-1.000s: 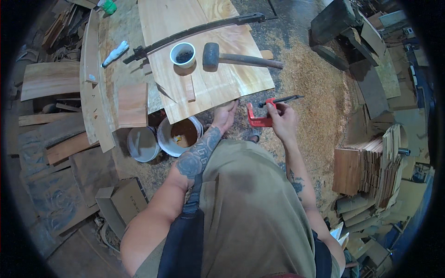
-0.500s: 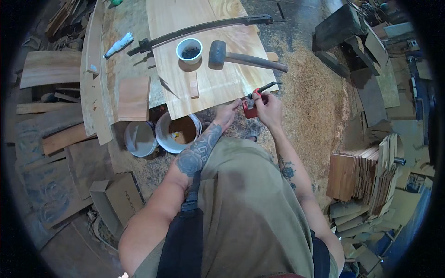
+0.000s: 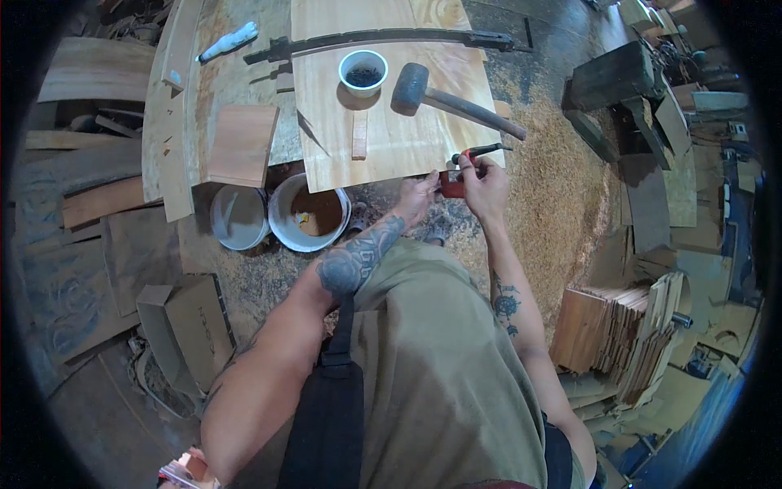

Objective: The person is assembling and clamping pieces of wood to create a larger board or structure.

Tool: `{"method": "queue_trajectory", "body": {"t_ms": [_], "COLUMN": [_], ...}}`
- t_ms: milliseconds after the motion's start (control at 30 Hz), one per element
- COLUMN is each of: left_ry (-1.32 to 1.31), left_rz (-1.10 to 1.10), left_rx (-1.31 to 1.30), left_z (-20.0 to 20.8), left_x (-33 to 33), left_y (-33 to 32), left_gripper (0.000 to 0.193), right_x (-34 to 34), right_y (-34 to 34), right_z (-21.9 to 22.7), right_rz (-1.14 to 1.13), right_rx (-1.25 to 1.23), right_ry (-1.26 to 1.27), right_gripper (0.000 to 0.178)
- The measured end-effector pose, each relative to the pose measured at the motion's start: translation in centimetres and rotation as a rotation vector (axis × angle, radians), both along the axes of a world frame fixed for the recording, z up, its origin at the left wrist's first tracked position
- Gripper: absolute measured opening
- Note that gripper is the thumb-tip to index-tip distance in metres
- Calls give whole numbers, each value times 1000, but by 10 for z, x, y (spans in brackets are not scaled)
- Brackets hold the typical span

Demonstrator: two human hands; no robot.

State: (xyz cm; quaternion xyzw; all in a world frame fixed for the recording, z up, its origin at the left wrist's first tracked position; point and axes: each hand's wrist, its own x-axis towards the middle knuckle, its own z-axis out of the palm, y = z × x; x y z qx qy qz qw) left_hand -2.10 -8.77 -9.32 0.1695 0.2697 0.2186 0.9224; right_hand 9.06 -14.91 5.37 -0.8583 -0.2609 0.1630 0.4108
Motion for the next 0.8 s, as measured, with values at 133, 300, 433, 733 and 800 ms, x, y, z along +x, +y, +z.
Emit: {"method": "queue_trajectory", "body": {"t_ms": [133, 300, 433, 733, 800], "left_ry": [-5, 100, 197, 357, 535], "left_rz": [-66, -86, -168, -282, -380], "left_rx": [81, 146, 260, 670, 668], "left_z": [-8, -20, -23, -19, 15], "left_x": [-4, -1, -2, -4, 1], "left_y": [1, 3, 15, 30, 25], "left_gripper": [35, 36, 30, 39, 41], "right_x": [-5, -5, 6, 8, 12], "right_y": [2, 2, 0, 7, 3], "right_z": [11, 6, -2, 5, 9], "right_rz": [66, 64, 60, 86, 64], "right_rx": [-85, -85, -130, -176, -233], "right_ry": [-92, -69, -87, -152, -118], "right_gripper": [36, 34, 37, 45, 45]}}
